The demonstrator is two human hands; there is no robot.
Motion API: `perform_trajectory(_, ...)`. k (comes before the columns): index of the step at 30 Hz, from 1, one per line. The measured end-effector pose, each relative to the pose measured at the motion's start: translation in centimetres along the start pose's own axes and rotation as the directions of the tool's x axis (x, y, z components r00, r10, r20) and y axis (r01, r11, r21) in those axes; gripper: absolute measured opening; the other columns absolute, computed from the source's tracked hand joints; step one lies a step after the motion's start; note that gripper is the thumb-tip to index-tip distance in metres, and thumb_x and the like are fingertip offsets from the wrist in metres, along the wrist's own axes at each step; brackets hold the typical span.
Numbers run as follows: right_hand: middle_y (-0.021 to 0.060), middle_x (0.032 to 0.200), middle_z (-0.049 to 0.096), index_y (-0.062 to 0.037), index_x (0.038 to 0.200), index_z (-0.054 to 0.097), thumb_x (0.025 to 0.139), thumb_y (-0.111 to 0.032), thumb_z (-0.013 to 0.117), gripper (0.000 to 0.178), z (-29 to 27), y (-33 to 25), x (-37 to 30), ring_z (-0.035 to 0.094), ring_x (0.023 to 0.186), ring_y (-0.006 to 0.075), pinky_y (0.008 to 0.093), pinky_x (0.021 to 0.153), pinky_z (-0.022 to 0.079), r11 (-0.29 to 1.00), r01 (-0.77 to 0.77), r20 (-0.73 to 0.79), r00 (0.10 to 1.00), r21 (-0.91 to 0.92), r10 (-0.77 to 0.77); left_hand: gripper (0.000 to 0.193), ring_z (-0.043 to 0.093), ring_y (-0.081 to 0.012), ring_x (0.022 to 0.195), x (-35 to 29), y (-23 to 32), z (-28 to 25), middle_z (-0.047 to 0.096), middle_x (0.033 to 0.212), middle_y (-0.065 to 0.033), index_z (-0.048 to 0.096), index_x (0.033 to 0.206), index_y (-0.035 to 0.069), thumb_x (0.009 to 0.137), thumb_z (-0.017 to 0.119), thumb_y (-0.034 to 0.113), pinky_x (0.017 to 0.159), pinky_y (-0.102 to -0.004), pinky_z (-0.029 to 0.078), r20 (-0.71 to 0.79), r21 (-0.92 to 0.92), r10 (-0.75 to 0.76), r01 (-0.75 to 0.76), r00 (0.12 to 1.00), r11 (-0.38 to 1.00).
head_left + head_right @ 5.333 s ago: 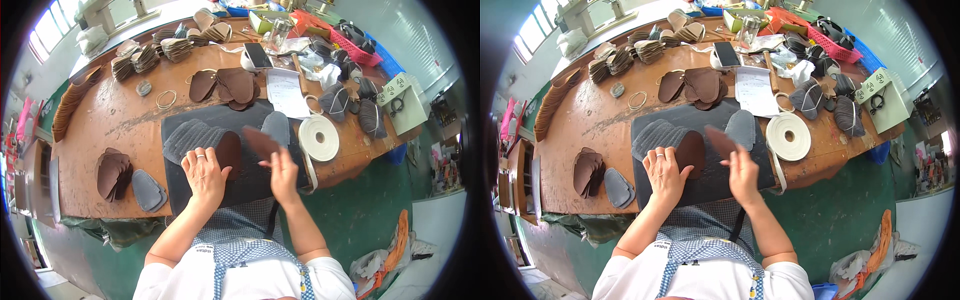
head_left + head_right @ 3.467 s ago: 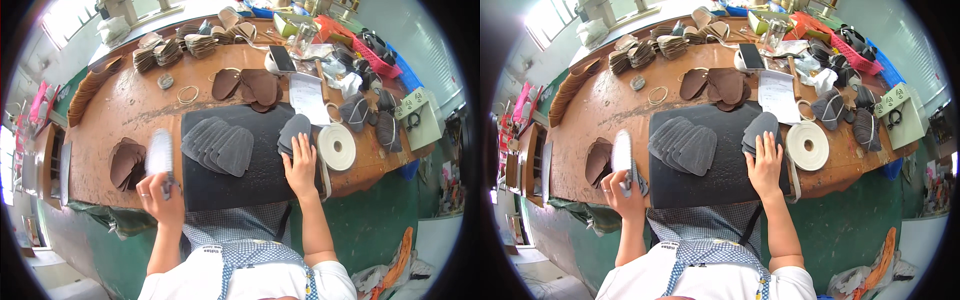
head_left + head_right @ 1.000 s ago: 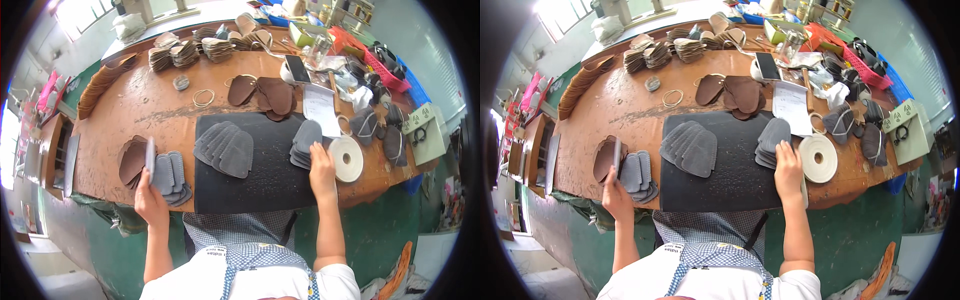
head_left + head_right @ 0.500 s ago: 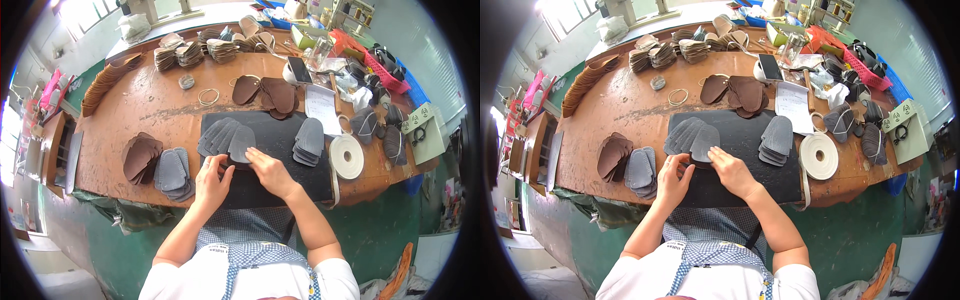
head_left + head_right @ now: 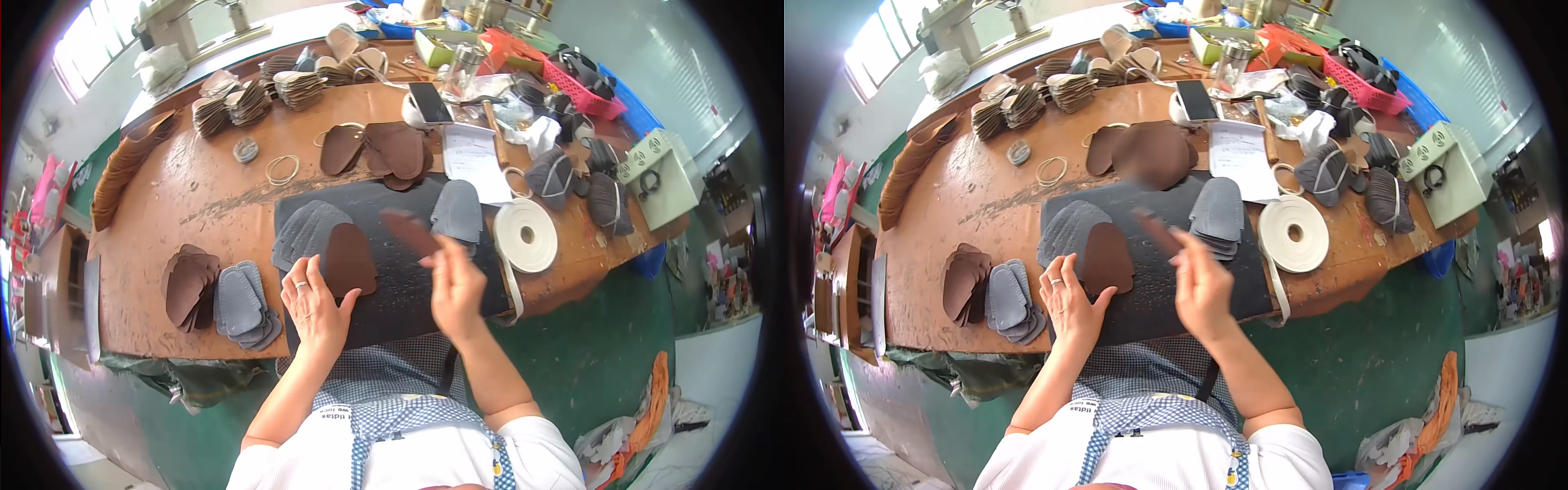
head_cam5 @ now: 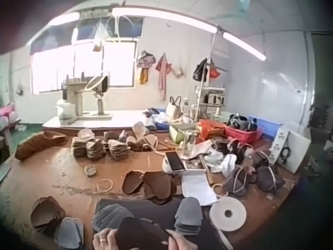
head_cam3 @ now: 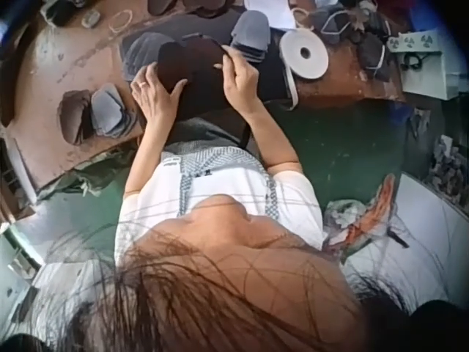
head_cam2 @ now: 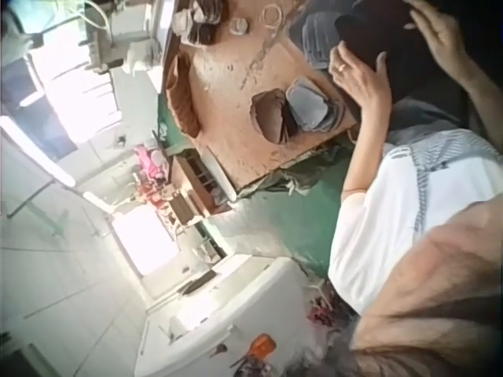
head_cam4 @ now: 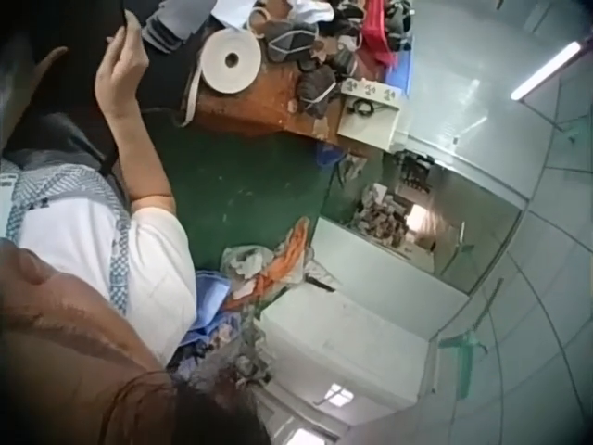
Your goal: The worker is assembling various leather and foam components for shoes at a manufacturing workbench.
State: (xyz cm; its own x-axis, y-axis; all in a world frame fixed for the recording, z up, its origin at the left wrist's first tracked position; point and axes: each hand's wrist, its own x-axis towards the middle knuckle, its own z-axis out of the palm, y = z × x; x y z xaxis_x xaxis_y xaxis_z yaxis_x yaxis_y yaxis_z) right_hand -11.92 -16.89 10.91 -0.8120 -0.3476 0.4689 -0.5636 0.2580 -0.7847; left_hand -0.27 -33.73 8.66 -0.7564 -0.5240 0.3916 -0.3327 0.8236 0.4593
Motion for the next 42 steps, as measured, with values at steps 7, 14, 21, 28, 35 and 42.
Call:
perform_trajectory(7,0.0197,0.138,0.057,0.0039,0.128,0.057,0.094,0.001,0.052,0.035,-3.7,7.7,2.2,0.051,0.133,0.0348,0.0454,0.110,0.041,0.831,0.187,0.082,0.982,-0.523,-0.169,0.050,0.045,-0.0337,0.111,0.3,-0.8,1.0,0.052,0.115,-0.0106,0.057,0.098,0.005,0.063,0.089,0.018,0.096,-0.0458,0.036,-0.048,0.024,-0.076,0.077,0.996,0.997)
perform_trajectory(14,0.0192,0.136,0.056,0.0028,0.123,0.058,0.089,-0.003,0.060,0.035,0.1,5.6,1.3,0.047,0.135,0.0364,0.0486,0.112,0.034,0.753,0.212,0.125,0.977,-0.623,-0.171,0.026,0.065,-0.0305,0.080,-1.9,-0.8,-0.7,0.063,0.090,-0.0127,0.057,0.093,0.004,0.075,0.076,0.000,0.072,-0.0384,0.053,-0.112,-0.429,-0.164,0.102,0.980,0.897)
perform_trajectory(21,0.0300,0.145,0.044,0.0060,0.135,0.051,0.082,-0.033,0.078,0.071,7.9,0.2,1.1,0.050,0.130,0.0405,0.0456,0.108,0.042,0.890,0.440,0.440,0.827,-0.120,-0.350,0.023,0.061,-0.0301,0.082,-1.9,-7.6,-7.7,0.062,0.092,-0.0113,0.056,0.090,0.005,0.075,0.068,-0.008,0.076,-0.0399,0.051,-0.552,0.092,0.021,0.036,0.833,0.995)
perform_trajectory(28,0.0235,0.121,0.065,0.0025,0.120,0.064,0.089,-0.019,0.070,0.037,8.7,2.2,1.9,0.062,0.119,0.0358,0.0398,0.100,0.051,0.893,0.448,0.528,0.769,-0.045,-0.360,0.024,0.063,-0.0312,0.095,-3.8,-7.8,-6.8,0.064,0.105,-0.0127,0.065,0.096,0.003,0.077,0.079,0.007,0.086,-0.0395,0.051,-0.203,0.005,-0.080,0.083,0.976,0.997)
perform_trajectory(35,0.0200,0.100,0.072,0.0020,0.116,0.063,0.093,-0.001,0.061,0.023,5.9,1.0,1.0,0.070,0.094,0.0378,0.0391,0.076,0.058,0.974,0.215,0.328,0.917,0.074,-0.227,0.051,0.054,-0.0354,0.111,1.9,-2.5,-0.3,0.059,0.113,-0.0140,0.059,0.113,0.002,0.075,0.085,0.024,0.093,-0.0440,0.045,-0.162,-0.120,-0.014,-0.005,0.987,0.993)
perform_trajectory(42,0.0146,0.092,0.073,0.0018,0.123,0.062,0.103,-0.011,0.053,0.025,0.8,2.4,1.3,0.073,0.078,0.0157,0.0282,0.068,0.054,0.993,-0.113,0.025,0.993,0.041,0.112,0.044,0.052,-0.0369,0.105,2.1,-1.9,1.9,0.054,0.108,-0.0158,0.056,0.104,0.003,0.072,0.084,0.016,0.090,-0.0451,0.044,-0.043,0.049,-0.033,0.035,0.999,0.998)
